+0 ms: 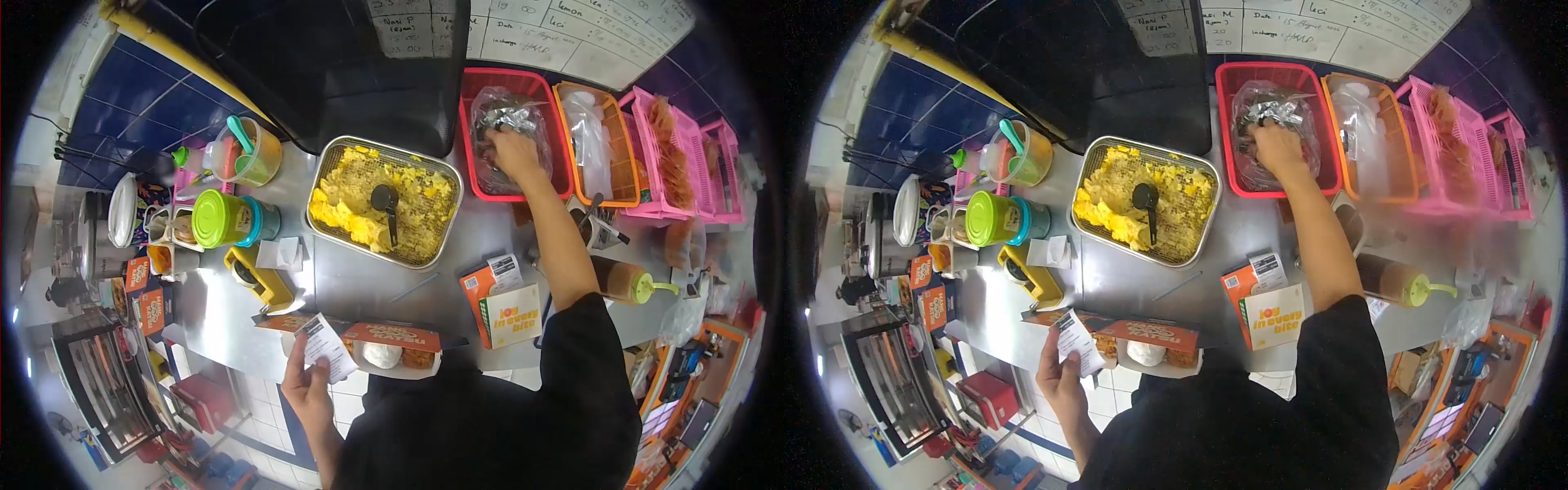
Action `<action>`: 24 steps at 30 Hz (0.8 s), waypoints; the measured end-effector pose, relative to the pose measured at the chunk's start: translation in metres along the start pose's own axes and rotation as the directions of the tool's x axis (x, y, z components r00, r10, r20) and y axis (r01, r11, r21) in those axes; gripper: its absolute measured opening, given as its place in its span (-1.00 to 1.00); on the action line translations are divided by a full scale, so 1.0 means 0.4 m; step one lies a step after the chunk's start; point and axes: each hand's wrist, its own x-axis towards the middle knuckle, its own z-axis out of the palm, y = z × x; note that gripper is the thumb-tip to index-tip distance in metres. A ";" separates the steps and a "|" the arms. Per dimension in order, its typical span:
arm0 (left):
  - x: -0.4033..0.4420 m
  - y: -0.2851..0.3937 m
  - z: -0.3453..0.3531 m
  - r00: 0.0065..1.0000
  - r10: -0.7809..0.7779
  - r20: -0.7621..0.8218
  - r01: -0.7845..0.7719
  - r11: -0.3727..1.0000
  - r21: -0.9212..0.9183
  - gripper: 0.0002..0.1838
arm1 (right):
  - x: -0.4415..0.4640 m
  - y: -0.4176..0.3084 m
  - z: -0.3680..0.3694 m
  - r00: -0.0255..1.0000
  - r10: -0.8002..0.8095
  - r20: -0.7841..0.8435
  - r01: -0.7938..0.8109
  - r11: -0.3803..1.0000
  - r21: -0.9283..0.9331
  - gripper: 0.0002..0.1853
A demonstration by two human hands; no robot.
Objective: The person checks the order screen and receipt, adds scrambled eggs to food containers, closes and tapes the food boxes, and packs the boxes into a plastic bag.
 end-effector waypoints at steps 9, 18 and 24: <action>-0.024 -0.036 -0.034 0.995 -0.059 -0.079 0.060 0.998 0.013 -0.48 | 0.052 0.099 -0.088 0.915 0.254 -0.315 -0.119 0.913 0.391 -0.71; -0.079 -0.045 -0.133 0.984 0.049 -0.169 -0.041 0.998 0.049 -0.45 | 0.045 0.004 0.017 0.997 0.070 0.015 -0.068 0.994 -0.083 -0.67; -0.109 -0.059 -0.258 0.955 0.031 -0.295 -0.092 0.976 -0.195 -0.49 | -0.018 0.081 -0.025 0.863 0.262 -0.431 0.095 0.756 0.648 -0.56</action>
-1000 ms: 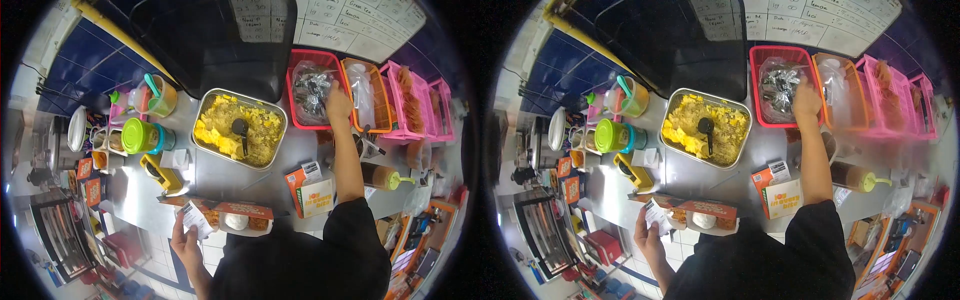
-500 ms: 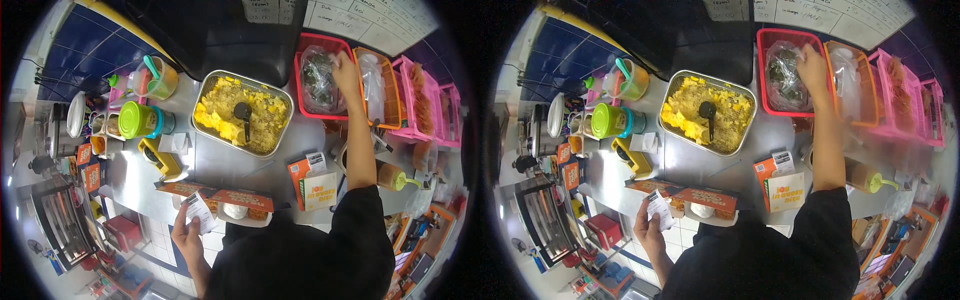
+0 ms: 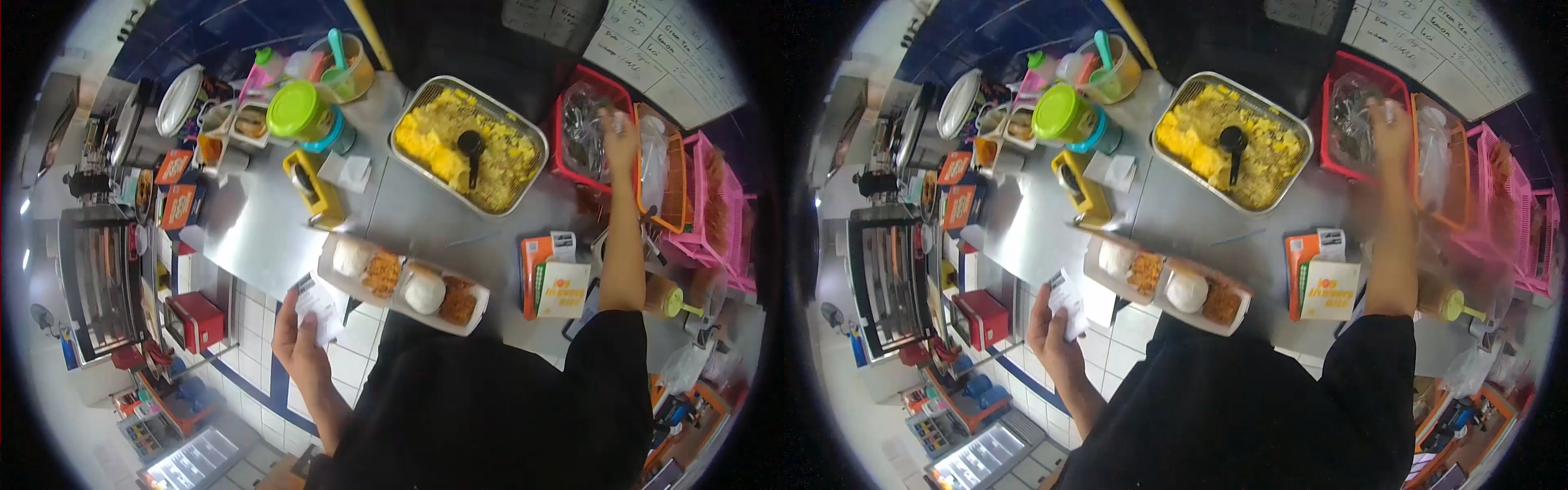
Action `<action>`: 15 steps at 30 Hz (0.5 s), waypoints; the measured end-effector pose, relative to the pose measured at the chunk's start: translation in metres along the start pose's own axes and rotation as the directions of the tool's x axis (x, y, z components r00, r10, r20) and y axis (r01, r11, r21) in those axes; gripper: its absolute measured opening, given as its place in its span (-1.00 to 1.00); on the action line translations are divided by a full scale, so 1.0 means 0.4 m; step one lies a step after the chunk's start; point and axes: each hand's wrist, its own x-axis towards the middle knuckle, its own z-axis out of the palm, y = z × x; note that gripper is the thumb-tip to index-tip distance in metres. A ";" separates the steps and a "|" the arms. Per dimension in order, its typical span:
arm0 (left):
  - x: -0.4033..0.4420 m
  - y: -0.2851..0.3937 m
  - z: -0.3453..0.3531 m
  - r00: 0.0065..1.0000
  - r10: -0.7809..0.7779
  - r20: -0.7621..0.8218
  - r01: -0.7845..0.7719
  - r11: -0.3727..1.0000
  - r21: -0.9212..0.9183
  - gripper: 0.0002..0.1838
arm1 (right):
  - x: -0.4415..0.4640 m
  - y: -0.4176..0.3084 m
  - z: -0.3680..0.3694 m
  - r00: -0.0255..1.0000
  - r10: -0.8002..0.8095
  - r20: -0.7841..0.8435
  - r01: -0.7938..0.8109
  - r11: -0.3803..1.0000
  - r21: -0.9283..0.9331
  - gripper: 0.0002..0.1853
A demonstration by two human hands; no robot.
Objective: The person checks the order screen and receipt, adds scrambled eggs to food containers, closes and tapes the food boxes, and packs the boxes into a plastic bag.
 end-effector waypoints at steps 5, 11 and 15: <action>0.024 0.017 -0.041 1.000 0.024 -0.008 -0.024 1.000 -0.009 -0.49 | -0.313 -0.446 -0.255 0.991 0.134 -0.002 -0.130 0.962 0.241 -0.69; 0.067 0.026 -0.116 0.981 -0.052 0.184 0.060 0.998 -0.037 -0.49 | -0.752 -0.650 -0.191 0.334 0.118 0.935 -0.186 0.981 -0.057 -0.65; 0.087 0.026 -0.192 0.954 -0.079 0.289 0.089 0.996 -0.023 -0.48 | -0.871 -0.774 -0.067 0.778 0.429 0.459 -0.472 0.881 -0.022 -0.64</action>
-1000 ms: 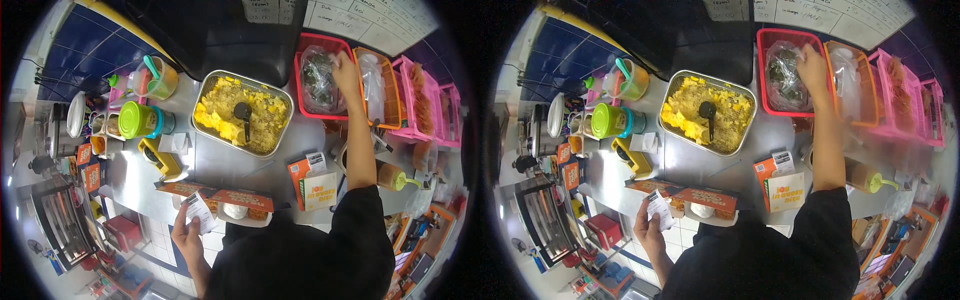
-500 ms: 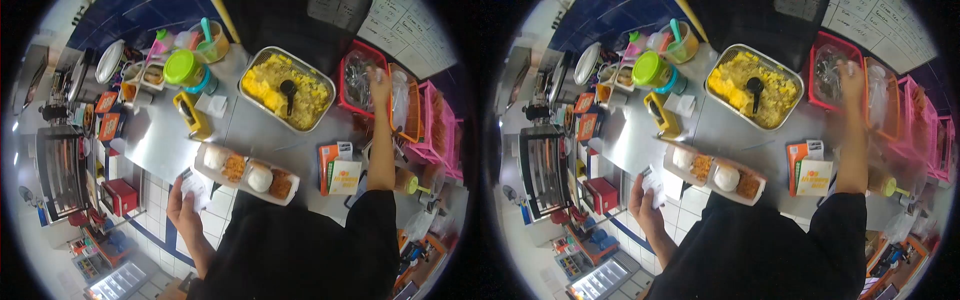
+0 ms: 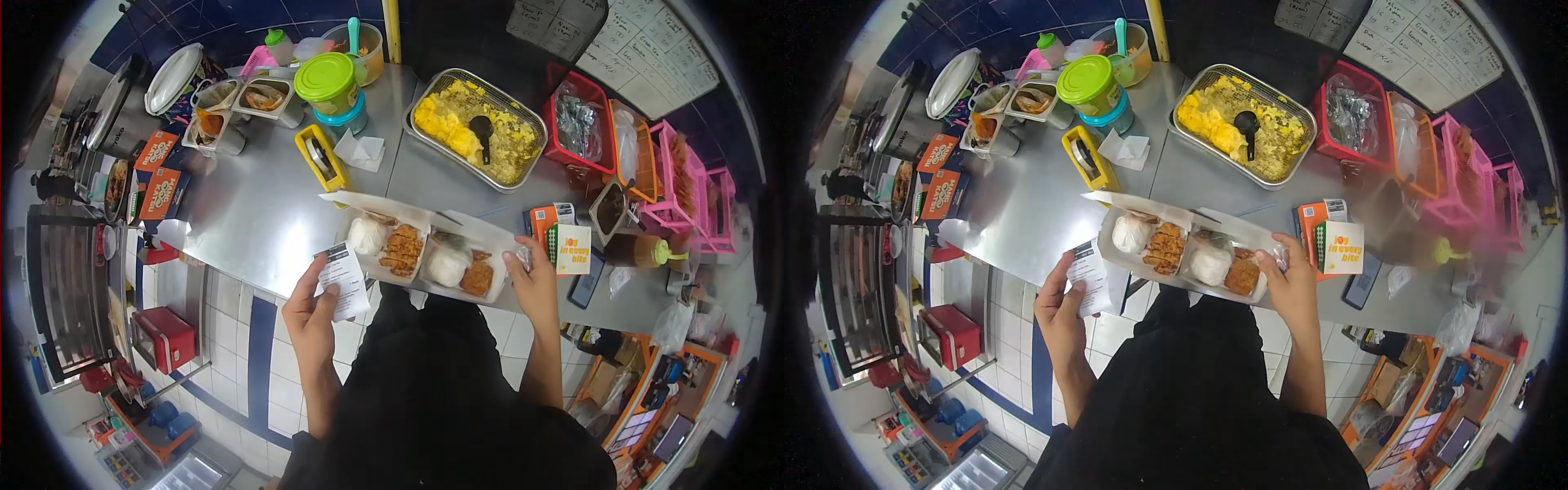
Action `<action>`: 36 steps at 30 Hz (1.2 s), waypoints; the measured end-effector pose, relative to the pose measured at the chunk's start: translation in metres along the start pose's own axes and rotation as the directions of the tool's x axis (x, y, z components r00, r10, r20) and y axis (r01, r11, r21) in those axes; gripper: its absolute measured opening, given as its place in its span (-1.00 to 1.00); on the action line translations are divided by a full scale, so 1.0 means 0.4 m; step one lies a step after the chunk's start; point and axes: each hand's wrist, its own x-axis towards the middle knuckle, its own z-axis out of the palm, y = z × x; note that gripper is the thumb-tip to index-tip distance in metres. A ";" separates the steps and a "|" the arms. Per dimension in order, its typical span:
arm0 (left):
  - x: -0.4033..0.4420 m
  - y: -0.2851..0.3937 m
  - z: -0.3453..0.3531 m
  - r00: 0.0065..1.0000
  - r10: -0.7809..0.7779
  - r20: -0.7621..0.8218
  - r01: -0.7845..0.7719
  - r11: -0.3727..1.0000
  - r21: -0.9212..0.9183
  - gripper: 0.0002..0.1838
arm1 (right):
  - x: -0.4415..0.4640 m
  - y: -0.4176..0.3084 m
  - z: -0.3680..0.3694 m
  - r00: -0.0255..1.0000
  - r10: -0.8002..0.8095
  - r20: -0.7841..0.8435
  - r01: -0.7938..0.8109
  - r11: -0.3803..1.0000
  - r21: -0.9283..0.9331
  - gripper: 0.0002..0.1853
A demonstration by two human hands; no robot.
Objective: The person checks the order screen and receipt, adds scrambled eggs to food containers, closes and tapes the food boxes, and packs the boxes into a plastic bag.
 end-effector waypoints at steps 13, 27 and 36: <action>0.039 0.029 -0.175 1.000 0.008 0.021 -0.007 0.999 -0.039 -0.48 | -0.030 -0.313 0.094 0.499 -0.744 -0.445 0.805 0.588 -0.080 -0.70; 0.090 -0.022 -0.110 0.969 0.003 -0.247 -0.025 0.996 -0.087 -0.52 | 0.696 -0.072 0.109 0.981 0.035 0.192 0.104 0.741 -0.664 -0.36; 0.157 -0.032 0.005 0.973 -0.071 -0.220 0.064 0.997 -0.039 -0.52 | 0.755 -0.032 0.137 0.948 -0.206 0.242 0.311 0.444 -0.840 -0.24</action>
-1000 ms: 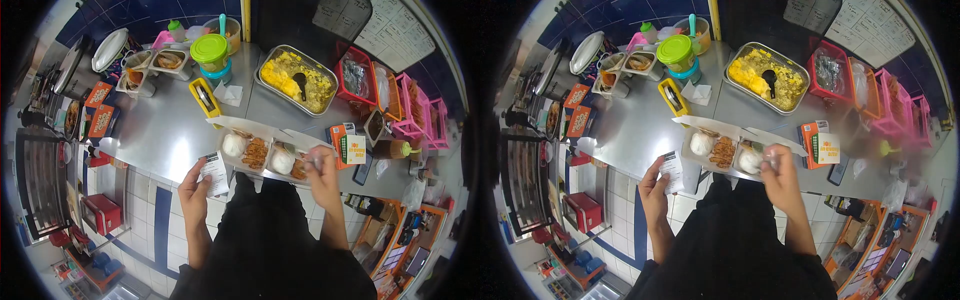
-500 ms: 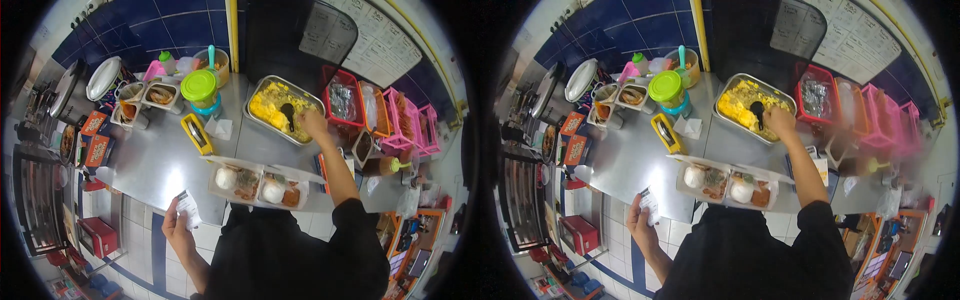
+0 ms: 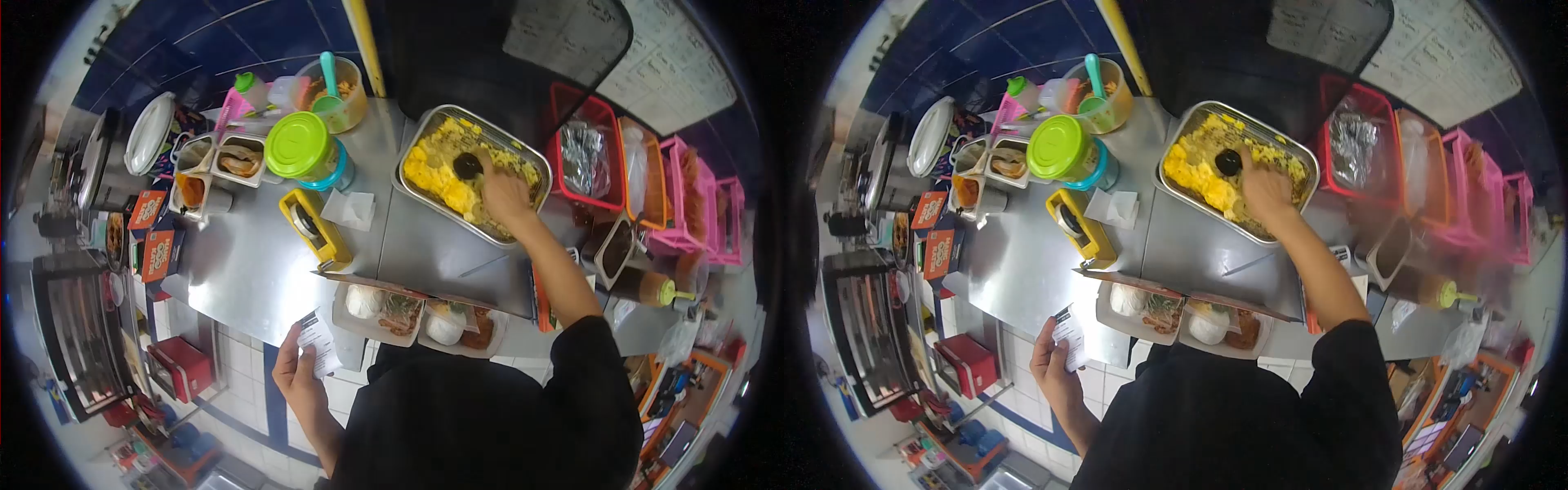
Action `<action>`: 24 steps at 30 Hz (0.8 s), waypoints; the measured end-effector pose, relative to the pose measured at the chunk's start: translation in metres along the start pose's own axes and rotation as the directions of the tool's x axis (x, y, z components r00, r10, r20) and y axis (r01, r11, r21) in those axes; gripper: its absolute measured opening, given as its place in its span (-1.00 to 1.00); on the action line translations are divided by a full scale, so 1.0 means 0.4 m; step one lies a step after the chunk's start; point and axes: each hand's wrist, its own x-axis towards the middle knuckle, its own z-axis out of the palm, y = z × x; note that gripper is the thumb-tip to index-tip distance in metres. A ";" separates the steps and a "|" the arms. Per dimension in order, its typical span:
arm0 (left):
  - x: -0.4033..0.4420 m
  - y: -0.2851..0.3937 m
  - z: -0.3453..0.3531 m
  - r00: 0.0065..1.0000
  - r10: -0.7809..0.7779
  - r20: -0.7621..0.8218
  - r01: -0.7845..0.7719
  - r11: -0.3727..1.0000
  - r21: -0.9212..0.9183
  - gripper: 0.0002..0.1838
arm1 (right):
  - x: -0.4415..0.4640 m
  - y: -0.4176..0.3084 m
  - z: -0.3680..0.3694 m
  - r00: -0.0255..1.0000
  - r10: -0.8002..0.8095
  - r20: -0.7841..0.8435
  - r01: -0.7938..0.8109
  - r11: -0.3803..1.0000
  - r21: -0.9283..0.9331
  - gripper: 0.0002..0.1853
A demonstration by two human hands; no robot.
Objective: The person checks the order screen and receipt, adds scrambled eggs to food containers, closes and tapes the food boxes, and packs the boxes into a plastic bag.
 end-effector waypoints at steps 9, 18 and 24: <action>-0.011 0.026 0.039 0.999 0.015 -0.040 -0.011 0.996 0.092 -0.54 | 0.139 0.084 -0.025 0.962 -0.268 0.056 0.268 0.963 0.000 -0.59; -0.011 -0.013 -0.005 0.997 -0.029 -0.066 0.039 0.989 0.144 -0.56 | 0.144 0.069 -0.074 0.946 -0.267 0.186 0.161 0.881 0.446 -0.62; -0.025 0.006 -0.015 0.994 0.027 -0.110 -0.011 0.989 0.150 -0.55 | 0.157 -0.030 -0.137 0.801 -0.586 -0.117 0.573 0.809 -0.129 -0.74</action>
